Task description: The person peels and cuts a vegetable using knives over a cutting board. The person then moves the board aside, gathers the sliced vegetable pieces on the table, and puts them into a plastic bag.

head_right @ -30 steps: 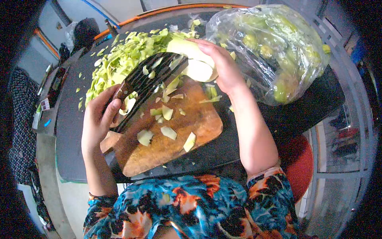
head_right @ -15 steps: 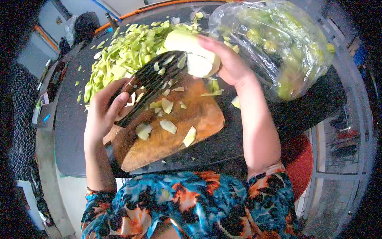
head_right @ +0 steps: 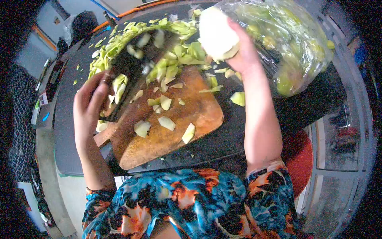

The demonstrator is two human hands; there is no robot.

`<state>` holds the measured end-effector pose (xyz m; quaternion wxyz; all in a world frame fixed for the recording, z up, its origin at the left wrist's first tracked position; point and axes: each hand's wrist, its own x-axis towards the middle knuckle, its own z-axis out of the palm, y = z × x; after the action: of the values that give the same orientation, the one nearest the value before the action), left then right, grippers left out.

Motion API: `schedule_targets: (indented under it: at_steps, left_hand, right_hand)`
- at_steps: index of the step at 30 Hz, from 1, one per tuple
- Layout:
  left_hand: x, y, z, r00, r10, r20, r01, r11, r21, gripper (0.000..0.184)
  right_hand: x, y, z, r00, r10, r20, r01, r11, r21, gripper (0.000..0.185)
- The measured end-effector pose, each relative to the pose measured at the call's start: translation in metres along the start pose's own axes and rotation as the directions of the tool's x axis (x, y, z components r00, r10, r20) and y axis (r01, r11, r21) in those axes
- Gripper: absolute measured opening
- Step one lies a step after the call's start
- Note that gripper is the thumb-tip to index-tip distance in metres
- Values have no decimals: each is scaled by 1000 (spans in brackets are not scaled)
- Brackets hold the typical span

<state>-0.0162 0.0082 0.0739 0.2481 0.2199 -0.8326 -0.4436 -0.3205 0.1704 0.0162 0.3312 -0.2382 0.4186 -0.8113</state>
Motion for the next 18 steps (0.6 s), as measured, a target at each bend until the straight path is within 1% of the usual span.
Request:
schedule_targets:
  at_steps: [1, 3, 5, 7, 9, 10, 13, 16, 18]
  left_hand:
    - [1, -5, -1, 997, 28, -75, -31, 999, -39, 35]
    - [3, -12, -4, 993, 45, -110, -57, 992, -116, 36]
    - [1, -6, 0, 999, 3, -33, -8, 989, -150, 36]
    - [-1, -4, 8, 999, 34, -2, -34, 996, -89, 33]
    - [-1, -4, 15, 999, 43, 32, -40, 994, -102, 32]
    - [-1, -4, 14, 998, -9, 57, 13, 997, -69, 36]
    - [-2, -5, 18, 999, 1, 44, 2, 997, -80, 32]
    - [-1, -5, 19, 999, 4, 39, -1, 997, -76, 32]
    - [-2, -2, 18, 999, -10, 43, 11, 999, -40, 36]
  right_hand:
    - [2, -5, -9, 1000, -5, -18, 6, 999, 54, 59]
    - [3, -7, -8, 997, -72, 19, 71, 996, 52, 61]
    - [2, 0, 3, 995, -99, 18, 98, 995, 14, 63]
    - [-3, 8, 15, 994, -104, 18, 104, 994, -17, 64]
    - [-7, 11, 23, 995, -95, 17, 96, 994, -45, 65]
    - [-6, 13, 23, 993, -106, 43, 108, 992, -58, 65]
    - [-8, 17, 24, 992, -91, 93, 89, 996, 23, 61]
    - [-9, 19, 27, 992, -109, 67, 108, 994, 20, 60]
    - [-11, 18, 30, 988, -137, 77, 136, 991, 10, 59]
